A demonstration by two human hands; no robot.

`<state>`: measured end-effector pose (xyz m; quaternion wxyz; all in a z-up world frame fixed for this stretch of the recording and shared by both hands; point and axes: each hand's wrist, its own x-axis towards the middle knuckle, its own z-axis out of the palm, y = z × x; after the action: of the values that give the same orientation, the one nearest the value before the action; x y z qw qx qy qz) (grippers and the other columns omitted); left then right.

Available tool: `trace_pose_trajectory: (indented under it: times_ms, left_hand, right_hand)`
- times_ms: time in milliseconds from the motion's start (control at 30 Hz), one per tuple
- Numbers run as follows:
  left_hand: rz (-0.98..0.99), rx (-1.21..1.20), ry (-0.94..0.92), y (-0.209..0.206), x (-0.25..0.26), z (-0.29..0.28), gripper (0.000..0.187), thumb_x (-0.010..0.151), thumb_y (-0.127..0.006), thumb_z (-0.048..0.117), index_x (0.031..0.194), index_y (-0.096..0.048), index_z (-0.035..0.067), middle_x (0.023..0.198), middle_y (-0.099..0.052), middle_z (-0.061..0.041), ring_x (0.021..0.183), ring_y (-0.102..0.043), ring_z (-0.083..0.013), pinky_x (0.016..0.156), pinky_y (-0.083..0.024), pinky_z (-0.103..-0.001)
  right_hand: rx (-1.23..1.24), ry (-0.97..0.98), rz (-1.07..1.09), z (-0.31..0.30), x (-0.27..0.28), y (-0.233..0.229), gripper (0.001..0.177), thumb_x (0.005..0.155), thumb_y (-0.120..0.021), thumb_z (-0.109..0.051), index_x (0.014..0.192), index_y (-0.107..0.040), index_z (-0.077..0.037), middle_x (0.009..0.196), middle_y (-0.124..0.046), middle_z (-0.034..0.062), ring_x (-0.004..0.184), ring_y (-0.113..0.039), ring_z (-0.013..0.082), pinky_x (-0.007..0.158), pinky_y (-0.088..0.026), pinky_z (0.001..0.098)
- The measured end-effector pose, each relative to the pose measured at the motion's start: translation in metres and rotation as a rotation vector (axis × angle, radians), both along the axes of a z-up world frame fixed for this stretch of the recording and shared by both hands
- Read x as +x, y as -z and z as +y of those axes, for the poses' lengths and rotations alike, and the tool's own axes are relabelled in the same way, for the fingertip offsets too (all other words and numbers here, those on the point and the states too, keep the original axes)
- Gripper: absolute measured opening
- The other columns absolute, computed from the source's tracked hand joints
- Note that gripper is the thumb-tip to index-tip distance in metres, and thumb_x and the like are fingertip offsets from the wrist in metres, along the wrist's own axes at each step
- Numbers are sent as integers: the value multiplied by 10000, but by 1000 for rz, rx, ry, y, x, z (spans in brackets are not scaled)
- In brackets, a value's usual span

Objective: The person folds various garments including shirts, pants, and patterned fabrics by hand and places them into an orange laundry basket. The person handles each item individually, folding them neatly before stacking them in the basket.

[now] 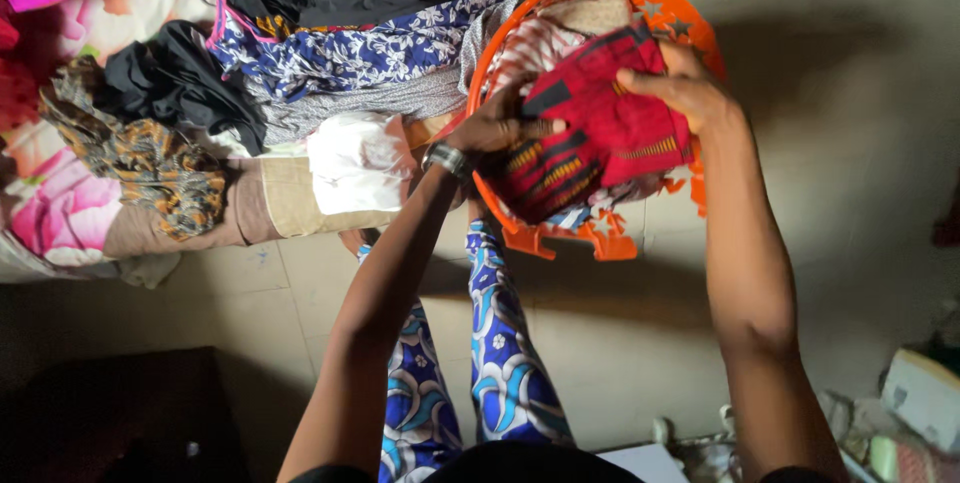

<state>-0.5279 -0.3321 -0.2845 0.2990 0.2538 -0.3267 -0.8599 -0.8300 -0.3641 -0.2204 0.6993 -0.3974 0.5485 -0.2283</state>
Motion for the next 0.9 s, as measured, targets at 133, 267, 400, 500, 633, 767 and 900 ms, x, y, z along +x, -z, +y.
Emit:
trace_pose_trajectory:
  times_ms: [133,267,400,500,633,767,900]
  left_hand:
    - [-812,-662,-161,27,-14,-5,997,838,-882,477,1568,-337,71,1583,-432,-213,1485,-448,-366,1217,-416,-469]
    - [-1255,-716,-17,19,-43,27,1261,597,-959,527,1584,-234,229,1673,-135,-184,1543,-101,-414,1210,-209,-643]
    - [-1433,-628,272,22,-66,47,1487,428,-987,564,1616,-125,329,1696,57,-153,1549,62,-457,1161,-142,-772]
    - [-1425,-564,272,36,-69,49,1493,412,-987,536,1613,-121,343,1718,61,-147,1572,52,-472,1137,-185,-751]
    - [-1413,-634,172,48,-76,55,1485,378,-992,542,1589,-160,327,1701,27,-149,1562,27,-468,1170,-168,-758]
    - [-1400,-633,156,65,-82,58,1459,383,-997,496,1596,-204,326,1712,10,-122,1574,15,-455,1187,-174,-734]
    - [-1321,-578,90,77,-87,56,1434,394,-1002,492,1588,-225,326,1700,-7,-91,1573,-4,-434,1194,-154,-736]
  right_hand:
    - [68,-68,63,-51,-19,81,404,903,-805,-210,1257,-674,-65,1126,-727,14,1020,-682,131,928,-553,326]
    - [-44,-54,-22,-72,-4,153,467,883,-829,-242,1276,-651,-63,1158,-719,25,1034,-679,143,945,-561,350]
    - [-583,-196,547,-72,17,152,665,846,-855,-294,1377,-570,-13,1295,-651,177,1214,-611,300,1031,-475,434]
    - [-638,-318,1067,-33,37,116,614,1018,-760,-281,1548,-529,-75,1521,-527,195,1419,-449,425,1228,-351,534]
    - [-865,-411,907,15,67,89,676,1011,-690,-448,1568,-477,-129,1683,-242,219,1551,-224,465,1187,-167,698]
    - [-771,-505,1163,13,70,118,668,1033,-559,-583,1581,-498,-206,1709,-269,141,1552,-190,447,1137,-162,765]
    - [-785,-504,1188,19,52,151,655,1082,-524,-581,1616,-487,-203,1725,-273,151,1566,-180,452,1151,-158,752]
